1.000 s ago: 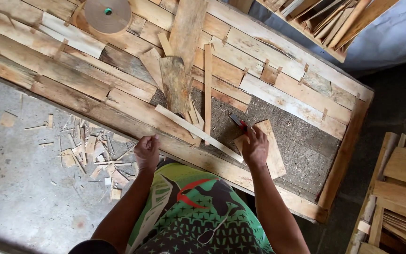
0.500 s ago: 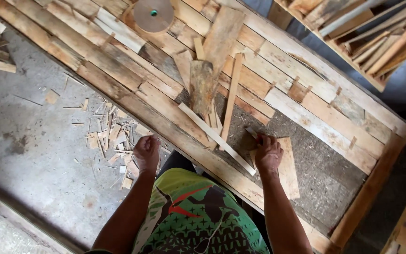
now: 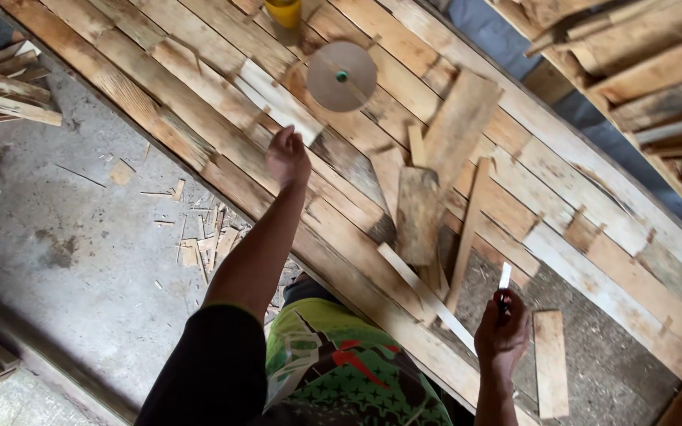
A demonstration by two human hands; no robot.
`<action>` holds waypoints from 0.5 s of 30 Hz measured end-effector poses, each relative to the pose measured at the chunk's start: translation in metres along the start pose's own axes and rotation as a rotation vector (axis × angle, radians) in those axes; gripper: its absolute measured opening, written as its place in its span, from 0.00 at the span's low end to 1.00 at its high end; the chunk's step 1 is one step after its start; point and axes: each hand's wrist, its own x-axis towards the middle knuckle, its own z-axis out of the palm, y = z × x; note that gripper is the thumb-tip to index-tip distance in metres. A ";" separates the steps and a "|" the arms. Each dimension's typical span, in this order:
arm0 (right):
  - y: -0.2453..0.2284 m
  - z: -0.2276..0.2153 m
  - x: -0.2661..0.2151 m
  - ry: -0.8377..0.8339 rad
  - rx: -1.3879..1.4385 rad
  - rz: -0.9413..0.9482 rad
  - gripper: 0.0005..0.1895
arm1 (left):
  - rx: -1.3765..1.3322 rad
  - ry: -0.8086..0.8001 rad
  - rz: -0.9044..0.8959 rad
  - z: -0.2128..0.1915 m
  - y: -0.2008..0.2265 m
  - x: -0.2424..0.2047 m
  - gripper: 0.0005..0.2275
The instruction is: Cutting and fitting small wooden strips to create a mosaic pattern on a larger panel.
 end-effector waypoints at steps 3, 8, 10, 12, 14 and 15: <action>-0.030 0.028 -0.003 -0.056 0.140 0.116 0.20 | 0.161 0.011 0.071 0.017 0.027 0.064 0.10; -0.081 0.072 0.009 -0.126 0.235 0.175 0.23 | 0.419 -0.001 0.101 0.043 0.019 0.127 0.08; -0.105 0.079 0.017 -0.132 0.223 0.138 0.23 | 0.476 -0.012 0.114 0.055 0.004 0.137 0.09; -0.141 0.084 0.030 -0.164 0.206 -0.034 0.23 | 0.524 -0.052 0.098 0.068 -0.014 0.148 0.09; -0.174 0.084 0.045 -0.223 0.181 0.007 0.23 | 0.505 -0.074 0.067 0.070 -0.013 0.147 0.07; -0.191 0.086 0.052 -0.287 0.161 0.041 0.23 | 0.489 -0.085 0.034 0.069 -0.013 0.148 0.07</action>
